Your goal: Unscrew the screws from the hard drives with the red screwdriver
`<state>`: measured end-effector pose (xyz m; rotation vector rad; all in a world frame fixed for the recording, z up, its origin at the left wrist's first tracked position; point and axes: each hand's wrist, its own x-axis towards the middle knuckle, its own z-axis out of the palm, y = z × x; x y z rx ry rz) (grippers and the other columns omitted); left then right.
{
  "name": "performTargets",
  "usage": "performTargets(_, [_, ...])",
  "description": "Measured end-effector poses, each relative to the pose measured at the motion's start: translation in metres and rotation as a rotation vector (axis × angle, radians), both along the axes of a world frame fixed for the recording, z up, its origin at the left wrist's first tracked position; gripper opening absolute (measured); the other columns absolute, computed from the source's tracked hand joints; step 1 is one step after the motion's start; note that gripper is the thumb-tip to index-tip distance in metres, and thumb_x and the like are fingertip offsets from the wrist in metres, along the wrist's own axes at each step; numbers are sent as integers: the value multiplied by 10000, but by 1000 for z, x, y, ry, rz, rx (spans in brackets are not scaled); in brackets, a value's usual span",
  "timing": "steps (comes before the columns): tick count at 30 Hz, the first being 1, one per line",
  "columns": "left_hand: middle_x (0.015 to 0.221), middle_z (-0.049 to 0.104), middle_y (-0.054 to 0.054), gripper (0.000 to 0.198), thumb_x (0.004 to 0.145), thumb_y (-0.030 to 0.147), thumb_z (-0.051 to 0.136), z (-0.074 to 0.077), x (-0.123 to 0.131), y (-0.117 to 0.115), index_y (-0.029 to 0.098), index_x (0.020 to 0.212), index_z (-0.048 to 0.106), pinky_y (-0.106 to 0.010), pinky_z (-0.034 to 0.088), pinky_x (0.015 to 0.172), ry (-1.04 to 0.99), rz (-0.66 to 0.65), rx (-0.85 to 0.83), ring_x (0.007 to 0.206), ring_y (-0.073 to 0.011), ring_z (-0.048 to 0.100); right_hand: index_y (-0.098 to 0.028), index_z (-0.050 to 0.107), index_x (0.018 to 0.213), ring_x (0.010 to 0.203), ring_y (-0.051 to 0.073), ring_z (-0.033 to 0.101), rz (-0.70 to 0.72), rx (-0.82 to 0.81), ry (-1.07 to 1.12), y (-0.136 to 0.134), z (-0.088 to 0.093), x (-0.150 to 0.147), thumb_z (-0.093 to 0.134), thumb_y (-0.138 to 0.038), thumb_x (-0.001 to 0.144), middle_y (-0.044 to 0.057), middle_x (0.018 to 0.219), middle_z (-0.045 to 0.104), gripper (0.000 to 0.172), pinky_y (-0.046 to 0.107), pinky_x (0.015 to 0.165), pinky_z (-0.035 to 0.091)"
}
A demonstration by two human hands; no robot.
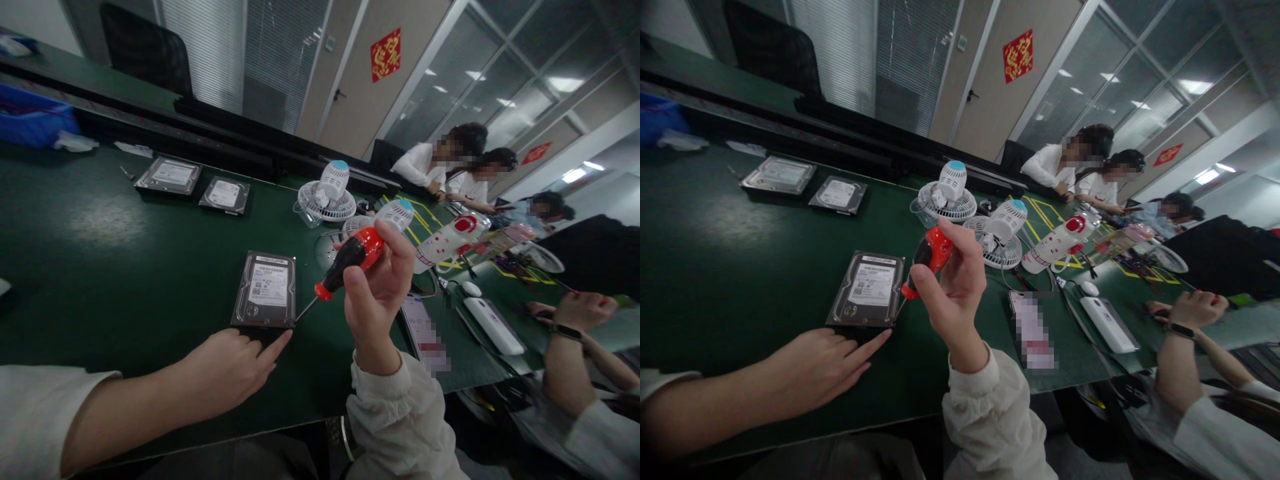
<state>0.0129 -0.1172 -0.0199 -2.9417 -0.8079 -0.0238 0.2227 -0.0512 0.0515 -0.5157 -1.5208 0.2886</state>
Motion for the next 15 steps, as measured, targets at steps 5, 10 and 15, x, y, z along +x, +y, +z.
performTargets(5, [730,736,-62,573,1028,271,544,2,0,1,84,1562,459,-341,493,567,3,12,-11,609,-228,714,-341,545,1465,1317,275,631,90,-95,-59,-2,2,-1,560,-318,993,65,1395,631,473,557,1099,575])
performTargets(10, [731,731,-59,577,1021,281,560,0,-2,2,102,1561,468,-341,490,562,3,-4,-14,598,-223,704,-351,660,1322,1170,226,648,-2,4,14,1,2,1,737,-224,864,33,1229,642,481,462,1015,620])
performTargets(15, [725,727,-52,588,1017,257,560,1,0,3,104,1574,447,-336,492,563,8,-17,-13,597,-217,701,-365,616,1395,1229,260,651,69,-83,-8,1,1,2,582,-317,985,53,1300,643,415,539,1060,580])
